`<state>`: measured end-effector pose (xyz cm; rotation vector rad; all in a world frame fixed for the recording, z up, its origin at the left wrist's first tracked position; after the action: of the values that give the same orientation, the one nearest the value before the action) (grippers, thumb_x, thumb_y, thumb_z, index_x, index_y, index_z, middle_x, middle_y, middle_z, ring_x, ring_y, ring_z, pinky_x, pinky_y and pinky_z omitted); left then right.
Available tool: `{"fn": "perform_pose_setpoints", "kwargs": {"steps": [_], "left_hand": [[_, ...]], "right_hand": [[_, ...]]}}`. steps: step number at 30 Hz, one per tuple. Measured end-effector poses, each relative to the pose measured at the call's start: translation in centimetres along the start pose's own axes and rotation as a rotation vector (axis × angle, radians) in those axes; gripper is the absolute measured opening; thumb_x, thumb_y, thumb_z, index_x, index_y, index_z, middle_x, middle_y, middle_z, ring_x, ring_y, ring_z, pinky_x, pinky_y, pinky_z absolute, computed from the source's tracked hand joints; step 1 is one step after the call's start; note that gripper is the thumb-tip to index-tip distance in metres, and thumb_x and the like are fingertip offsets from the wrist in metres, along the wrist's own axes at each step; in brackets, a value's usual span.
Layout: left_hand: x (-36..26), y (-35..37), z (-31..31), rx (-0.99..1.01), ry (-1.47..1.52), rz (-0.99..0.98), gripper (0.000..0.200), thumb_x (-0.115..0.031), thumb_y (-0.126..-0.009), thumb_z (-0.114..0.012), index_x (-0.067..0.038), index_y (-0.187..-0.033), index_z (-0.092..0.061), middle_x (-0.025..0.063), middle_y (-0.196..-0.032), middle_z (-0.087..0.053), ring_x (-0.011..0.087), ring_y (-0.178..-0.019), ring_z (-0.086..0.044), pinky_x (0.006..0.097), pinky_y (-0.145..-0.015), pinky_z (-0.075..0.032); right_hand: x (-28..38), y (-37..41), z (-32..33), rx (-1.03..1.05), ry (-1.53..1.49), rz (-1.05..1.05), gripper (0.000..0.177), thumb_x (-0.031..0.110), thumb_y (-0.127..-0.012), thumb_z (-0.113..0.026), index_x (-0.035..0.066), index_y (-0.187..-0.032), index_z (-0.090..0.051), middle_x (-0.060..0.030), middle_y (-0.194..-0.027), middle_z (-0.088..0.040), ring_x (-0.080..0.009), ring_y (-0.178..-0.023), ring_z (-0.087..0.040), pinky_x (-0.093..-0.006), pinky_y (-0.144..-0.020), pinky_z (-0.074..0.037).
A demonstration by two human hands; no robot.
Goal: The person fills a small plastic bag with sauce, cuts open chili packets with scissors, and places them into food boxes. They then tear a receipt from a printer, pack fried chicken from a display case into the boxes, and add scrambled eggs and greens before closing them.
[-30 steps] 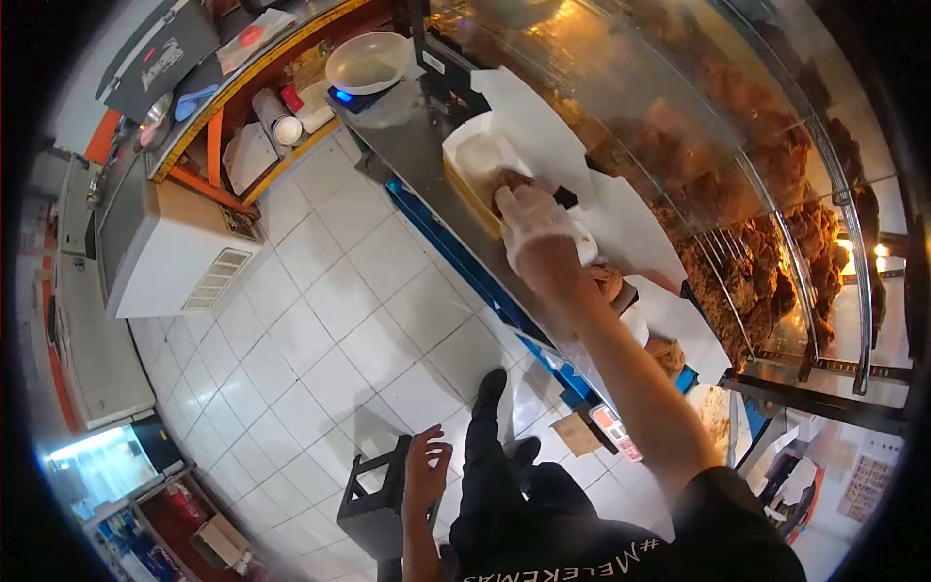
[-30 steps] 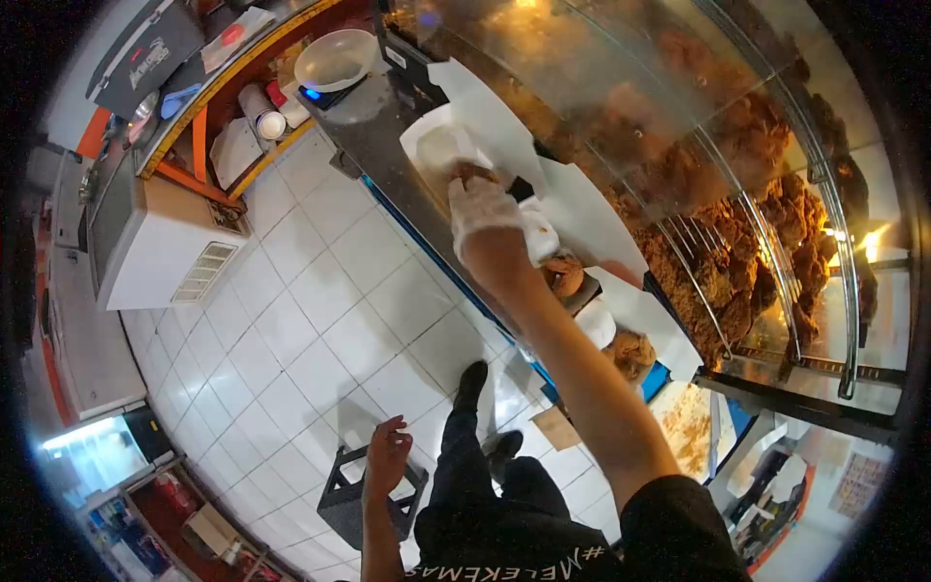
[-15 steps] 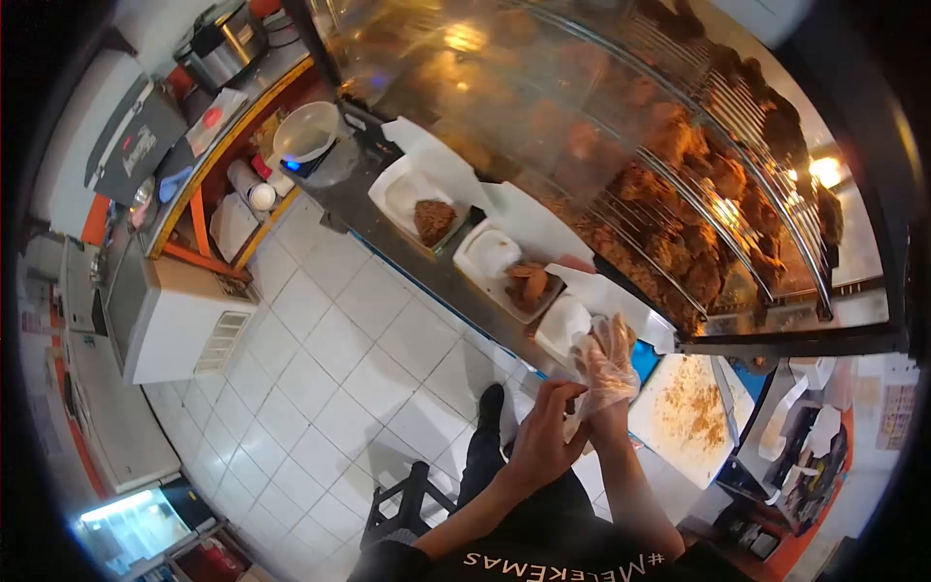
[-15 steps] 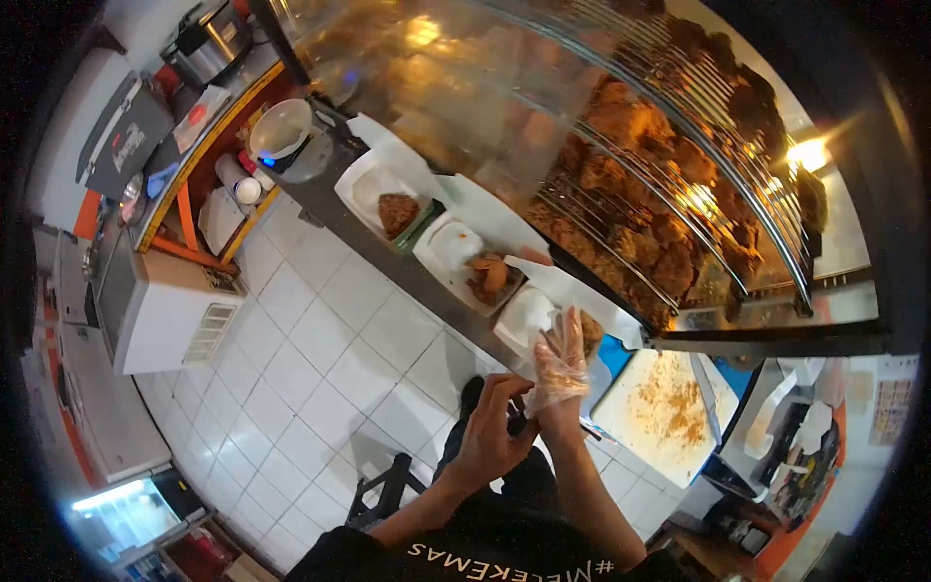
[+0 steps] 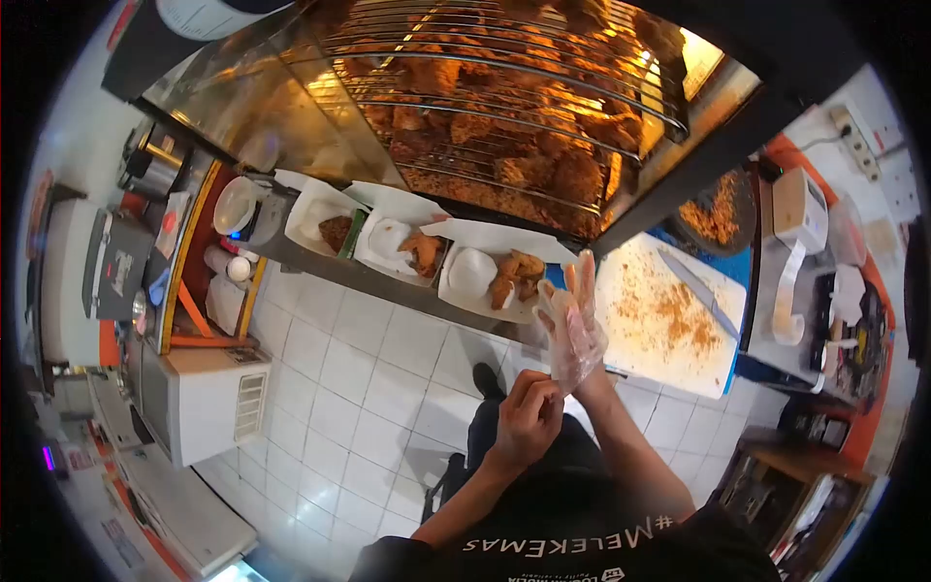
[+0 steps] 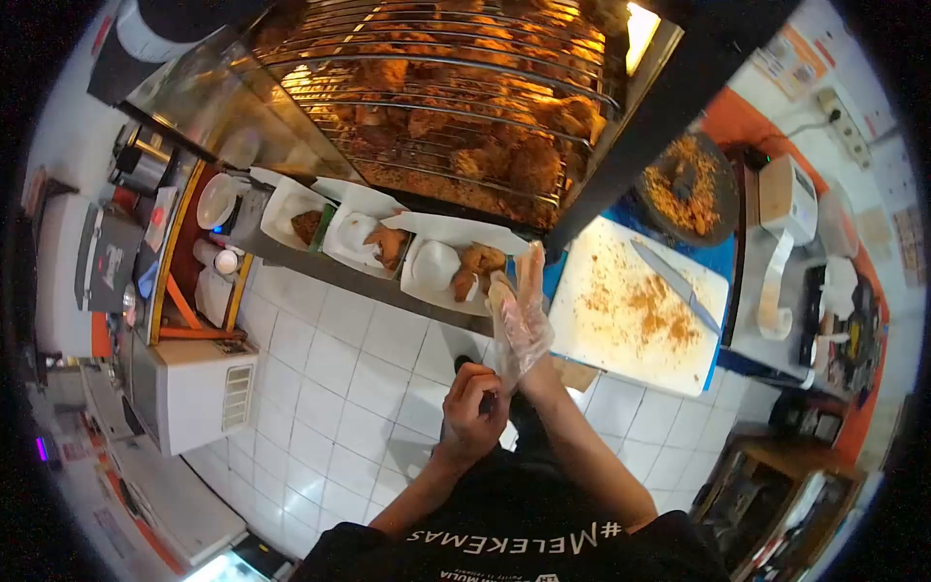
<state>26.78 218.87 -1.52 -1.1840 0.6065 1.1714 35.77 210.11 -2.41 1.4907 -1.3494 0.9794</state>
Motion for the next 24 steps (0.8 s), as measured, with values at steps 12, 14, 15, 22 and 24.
{"fn": "perform_pose_setpoints", "kwargs": {"steps": [12, 14, 15, 22, 24], "left_hand": [[7.8, 1.3, 7.7, 0.237, 0.132, 0.215, 0.021, 0.006, -0.089, -0.068, 0.0, -0.109, -0.063, 0.0149, -0.105, -0.063, 0.0176, -0.077, -0.067, 0.0282, -0.065, -0.055], [9.8, 1.8, 10.8, 0.276, 0.136, 0.314, 0.021, 0.007, -0.089, -0.068, 0.0, -0.108, -0.063, 0.0148, -0.106, -0.063, 0.0171, -0.076, -0.068, 0.0281, -0.065, -0.055], [11.2, 2.3, 12.3, 0.298, 0.104, 0.337, 0.021, 0.008, -0.089, -0.068, 0.0, -0.108, -0.063, 0.0145, -0.106, -0.063, 0.017, -0.076, -0.068, 0.0281, -0.065, -0.055], [18.4, 4.3, 20.0, 0.326, 0.076, 0.6, 0.024, 0.009, -0.088, -0.066, -0.001, -0.109, -0.062, 0.0111, -0.105, -0.063, 0.0164, -0.074, -0.065, 0.0289, -0.068, -0.053], [19.2, 3.5, 20.4, 0.334, 0.075, 0.611, 0.023, 0.009, -0.089, -0.065, 0.0, -0.109, -0.062, 0.0108, -0.105, -0.062, 0.0164, -0.076, -0.064, 0.029, -0.069, -0.053]], "right_hand": [[0.1, -17.3, -0.3, -0.255, 1.7, 0.405, 0.025, 0.021, -0.096, -0.056, 0.01, -0.109, -0.074, -0.0118, -0.103, -0.075, -0.0283, -0.09, -0.072, -0.0441, -0.092, -0.056], [0.6, -21.2, -0.1, -0.332, 2.067, 0.398, 0.028, 0.023, -0.095, -0.054, 0.014, -0.101, -0.079, -0.0104, -0.096, -0.078, -0.0276, -0.085, -0.074, -0.0459, -0.081, -0.059], [0.5, -22.3, -0.4, -0.432, 2.067, 0.441, 0.028, 0.026, -0.096, -0.054, 0.013, -0.099, -0.078, -0.0107, -0.095, -0.078, -0.0279, -0.085, -0.074, -0.0462, -0.079, -0.058], [2.6, -27.1, -3.5, -0.565, 1.862, -0.133, 0.045, 0.048, -0.102, -0.046, 0.016, -0.123, -0.07, -0.0152, -0.116, -0.074, -0.0269, -0.106, -0.071, -0.0447, -0.093, -0.053], [-5.9, -32.0, 4.9, -0.266, 2.471, 0.236, 0.026, 0.024, -0.093, -0.056, 0.018, -0.101, -0.08, -0.0099, -0.098, -0.079, -0.0284, -0.095, -0.074, -0.0451, -0.073, -0.058]]}}
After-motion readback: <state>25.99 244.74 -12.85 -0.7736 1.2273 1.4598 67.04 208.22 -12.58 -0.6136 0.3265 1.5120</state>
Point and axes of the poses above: each hand's wrist, its own y-axis away from the middle knuckle, its own z-axis out of the back of the hand, x = y × z, the point moved 5 cm from there along -y, towards the middle knuckle
